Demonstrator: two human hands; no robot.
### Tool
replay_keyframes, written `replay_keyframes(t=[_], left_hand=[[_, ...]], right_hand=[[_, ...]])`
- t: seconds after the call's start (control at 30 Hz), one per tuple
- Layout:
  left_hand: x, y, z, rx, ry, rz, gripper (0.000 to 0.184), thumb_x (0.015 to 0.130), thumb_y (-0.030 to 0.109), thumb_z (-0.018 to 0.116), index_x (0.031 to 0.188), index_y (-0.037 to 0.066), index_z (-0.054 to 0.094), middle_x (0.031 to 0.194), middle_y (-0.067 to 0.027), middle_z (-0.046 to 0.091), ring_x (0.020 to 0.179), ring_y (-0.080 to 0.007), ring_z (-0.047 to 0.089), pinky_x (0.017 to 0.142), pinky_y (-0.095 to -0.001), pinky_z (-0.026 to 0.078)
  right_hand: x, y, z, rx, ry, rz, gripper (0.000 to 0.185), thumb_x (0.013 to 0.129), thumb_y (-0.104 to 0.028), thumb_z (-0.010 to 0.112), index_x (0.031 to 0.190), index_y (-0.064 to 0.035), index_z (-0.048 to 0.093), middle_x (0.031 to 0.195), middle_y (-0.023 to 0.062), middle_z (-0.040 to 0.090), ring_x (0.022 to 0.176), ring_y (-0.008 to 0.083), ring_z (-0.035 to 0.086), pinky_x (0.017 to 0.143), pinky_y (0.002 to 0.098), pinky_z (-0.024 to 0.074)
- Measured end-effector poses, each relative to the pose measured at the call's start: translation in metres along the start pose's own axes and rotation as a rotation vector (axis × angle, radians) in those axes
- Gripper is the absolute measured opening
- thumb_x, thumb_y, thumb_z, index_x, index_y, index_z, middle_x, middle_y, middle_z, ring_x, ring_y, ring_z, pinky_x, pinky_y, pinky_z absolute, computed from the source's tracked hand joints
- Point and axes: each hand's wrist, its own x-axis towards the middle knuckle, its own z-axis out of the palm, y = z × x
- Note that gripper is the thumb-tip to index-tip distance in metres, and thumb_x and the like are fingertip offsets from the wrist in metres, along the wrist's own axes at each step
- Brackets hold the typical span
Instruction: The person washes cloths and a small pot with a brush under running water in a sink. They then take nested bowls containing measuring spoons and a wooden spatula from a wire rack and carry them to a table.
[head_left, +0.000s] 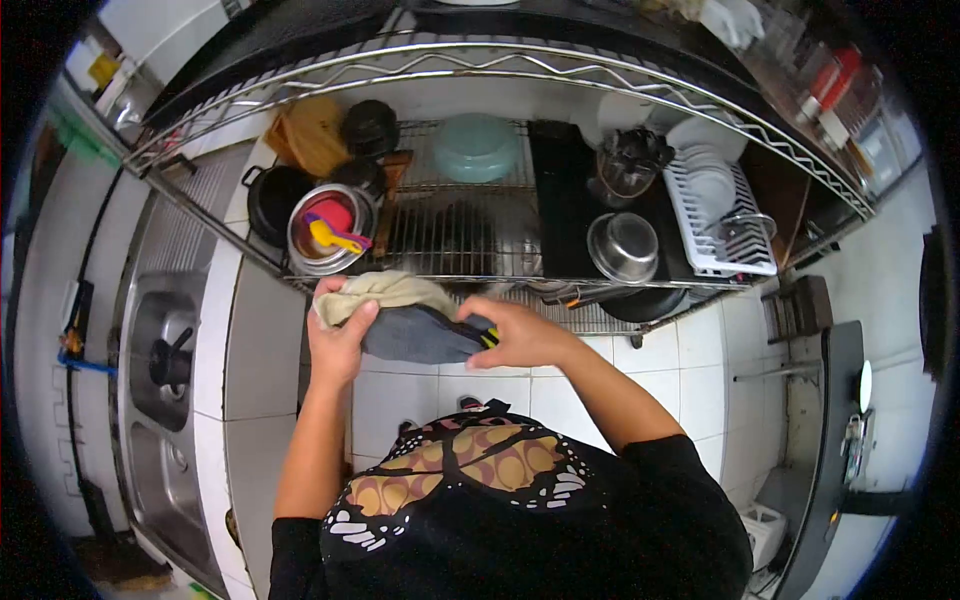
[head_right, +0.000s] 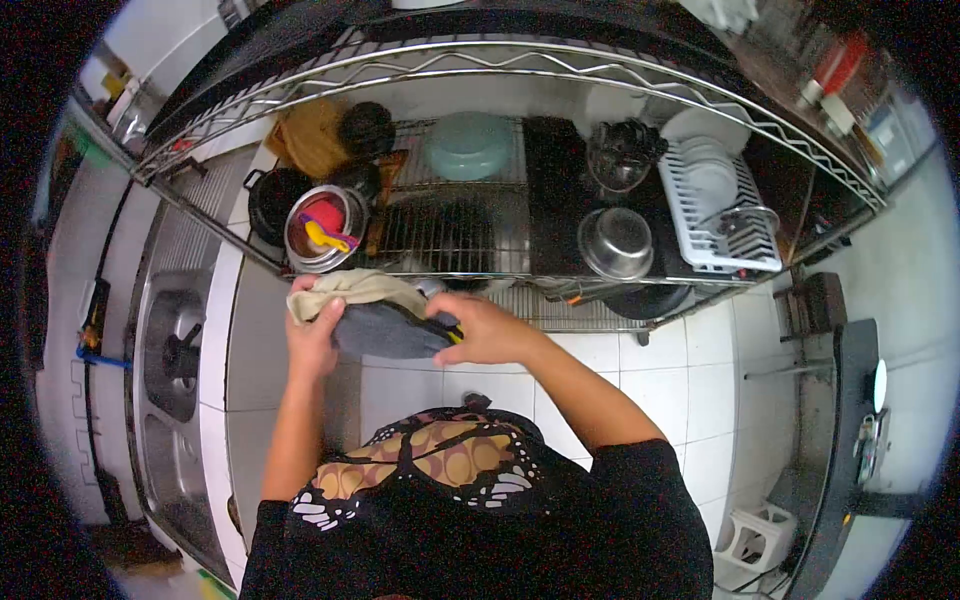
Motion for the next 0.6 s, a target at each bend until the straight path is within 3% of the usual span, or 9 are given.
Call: replay_keyframes(t=[0.07, 0.13, 0.27, 0.33, 0.43, 0.53, 0.57, 0.6], left_hand=[[0.002, 0.01, 0.008, 0.254, -0.06, 0.066, 0.024, 0.079, 0.017, 0.064, 0.092, 0.004, 0.049, 0.08, 0.0001, 0.055, 0.073, -0.0066, 0.048, 0.068, -0.0215, 0.041], [0.004, 0.005, 0.002, 0.375, -0.12, 0.089, 0.023, 0.082, 0.022, 0.061, 0.091, 0.003, 0.05, 0.078, -0.0001, 0.054, 0.073, -0.006, 0.047, 0.067, -0.0213, 0.04], [0.01, 0.002, 0.003, 0.417, -0.077, 0.21, 0.025, 0.088, 0.027, 0.051, 0.089, 0.003, 0.051, 0.074, -0.002, 0.054, 0.07, -0.0063, 0.047, 0.063, -0.0216, 0.04], [0.012, 0.003, 0.006, 0.41, -0.057, 0.239, 0.027, 0.09, 0.028, 0.047, 0.091, 0.002, 0.051, 0.074, -0.0039, 0.055, 0.069, -0.0077, 0.05, 0.062, -0.0226, 0.042], [0.011, 0.027, 0.009, -0.03, -0.122, -0.031, 0.027, 0.092, 0.027, 0.044, 0.094, 0.001, 0.051, 0.079, -0.0064, 0.058, 0.068, -0.0119, 0.055, 0.061, -0.0254, 0.046], [0.015, 0.037, -0.002, -0.05, -0.13, 0.132, 0.031, 0.093, 0.028, 0.042, 0.098, -0.001, 0.05, 0.085, -0.0095, 0.059, 0.07, -0.0165, 0.059, 0.063, -0.0285, 0.049], [0.02, 0.034, -0.021, 0.155, -0.217, 0.229, 0.03, 0.092, 0.029, 0.043, 0.1, 0.0, 0.048, 0.095, -0.0147, 0.057, 0.078, -0.0235, 0.06, 0.061, -0.0314, 0.051], [0.019, 0.051, -0.019, 0.318, -0.183, 0.475, 0.029, 0.09, 0.027, 0.045, 0.095, 0.0, 0.05, 0.095, -0.0149, 0.057, 0.078, -0.0236, 0.06, 0.061, -0.0309, 0.051]], right_hand=[[-0.008, 0.005, 0.001, -0.075, 0.05, 0.069, 0.042, 0.067, -0.024, 0.074, 0.097, -0.003, 0.054, 0.086, 0.0094, 0.06, 0.083, 0.0187, 0.056, 0.073, 0.0302, 0.0432], [-0.019, 0.004, -0.011, 0.087, 0.082, 0.136, 0.031, 0.071, -0.021, 0.071, 0.091, -0.0023, 0.056, 0.082, 0.007, 0.06, 0.079, 0.0146, 0.055, 0.071, 0.0274, 0.0429], [-0.047, 0.0, -0.028, 0.28, 0.147, 0.135, 0.021, 0.076, -0.021, 0.067, 0.082, -0.0044, 0.057, 0.07, 0.0021, 0.054, 0.068, 0.0077, 0.05, 0.059, 0.0235, 0.0406], [-0.055, -0.002, -0.031, 0.311, 0.211, 0.046, 0.018, 0.077, -0.019, 0.066, 0.081, -0.0043, 0.056, 0.071, -0.0008, 0.051, 0.068, 0.0064, 0.046, 0.06, 0.0228, 0.0388], [-0.071, -0.004, -0.04, 0.427, 0.261, 0.049, 0.016, 0.078, -0.015, 0.064, 0.08, -0.0019, 0.055, 0.076, -0.0005, 0.052, 0.074, 0.0074, 0.047, 0.066, 0.0227, 0.0389], [-0.081, 0.004, -0.039, 0.388, 0.481, 0.0, 0.014, 0.076, -0.011, 0.063, 0.082, -0.0017, 0.054, 0.08, 0.0006, 0.052, 0.079, 0.0085, 0.047, 0.072, 0.0233, 0.0389], [-0.083, 0.008, -0.042, 0.436, 0.448, -0.03, 0.016, 0.075, -0.009, 0.062, 0.086, -0.0014, 0.054, 0.083, 0.0018, 0.053, 0.082, 0.0095, 0.047, 0.075, 0.0239, 0.0385], [-0.088, 0.002, -0.046, 0.397, 0.489, 0.004, 0.018, 0.072, -0.004, 0.059, 0.088, -0.0017, 0.054, 0.086, 0.0026, 0.055, 0.085, 0.0109, 0.05, 0.078, 0.025, 0.039]])
